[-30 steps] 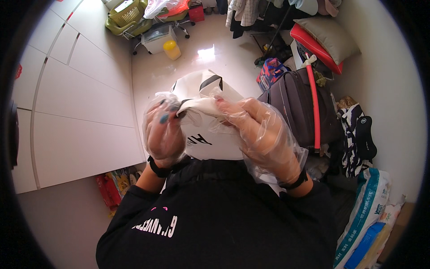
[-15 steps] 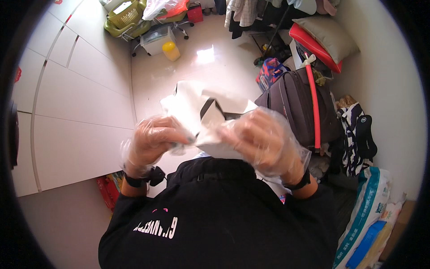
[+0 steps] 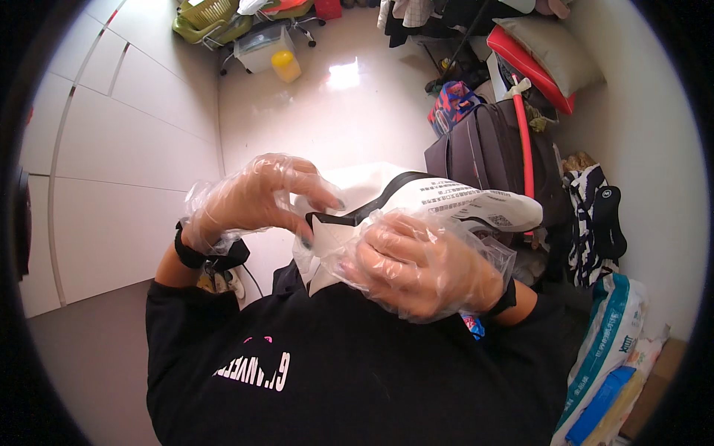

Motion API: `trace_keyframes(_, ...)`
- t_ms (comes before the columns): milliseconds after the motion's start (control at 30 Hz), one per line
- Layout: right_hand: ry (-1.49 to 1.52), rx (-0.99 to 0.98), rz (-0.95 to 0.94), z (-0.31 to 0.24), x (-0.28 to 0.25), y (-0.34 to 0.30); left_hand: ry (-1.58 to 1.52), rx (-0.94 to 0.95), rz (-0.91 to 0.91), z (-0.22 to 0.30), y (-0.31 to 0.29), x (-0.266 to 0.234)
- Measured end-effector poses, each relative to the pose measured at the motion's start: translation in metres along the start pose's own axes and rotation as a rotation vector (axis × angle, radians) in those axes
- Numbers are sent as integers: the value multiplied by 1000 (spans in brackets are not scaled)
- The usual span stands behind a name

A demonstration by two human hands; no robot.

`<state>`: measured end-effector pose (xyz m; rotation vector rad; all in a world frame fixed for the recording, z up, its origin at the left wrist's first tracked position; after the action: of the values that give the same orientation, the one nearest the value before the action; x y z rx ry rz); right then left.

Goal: Folding a white canvas tote bag and placing it into a dresser drawer.

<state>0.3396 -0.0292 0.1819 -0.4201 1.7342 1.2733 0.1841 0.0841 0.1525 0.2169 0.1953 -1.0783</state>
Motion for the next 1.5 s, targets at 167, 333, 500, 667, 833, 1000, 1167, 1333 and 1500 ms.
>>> trace_keyframes(167, -21, -24, -5, -3, -1, -4, -70, -138, 51, 0, -5, 8)
trace_keyframes(333, -85, -31, -51, -4, -10, -2, 281, 45, 246, 18, -13, 4)
trace_keyframes(500, -174, -37, 29, 1, -17, -6, 706, 342, 577, 44, -18, 22)
trace_keyframes(667, -168, -18, 39, -4, -23, 5, 573, 595, 605, 46, -19, 22)
trace_keyframes(833, -214, 23, 34, -1, -22, 7, 617, 594, 401, 53, -15, 30)
trace_keyframes(1000, -221, 140, 94, 14, -28, 7, 684, 497, 485, 54, -24, 31)
trace_keyframes(1167, -171, 249, 40, 26, -29, 7, 325, 326, 412, 40, -23, 27)
trace_keyframes(1333, -242, 228, 57, 34, -21, 3, 366, 212, 487, 50, -18, 45)
trace_keyframes(1500, 1, 230, 84, 43, -27, 17, 511, 300, 610, 37, -24, 36)
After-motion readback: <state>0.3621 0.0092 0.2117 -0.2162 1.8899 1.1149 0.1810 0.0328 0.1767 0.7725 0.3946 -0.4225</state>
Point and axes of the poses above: each hand's wrist, its own y-axis towards the middle knuckle, its own x-axis out of the palm, z = x × y, the point moved 6 cm from there along y, towards the middle knuckle, and after that the axes turned 13 degrees about -y, right-handed, at the moved point
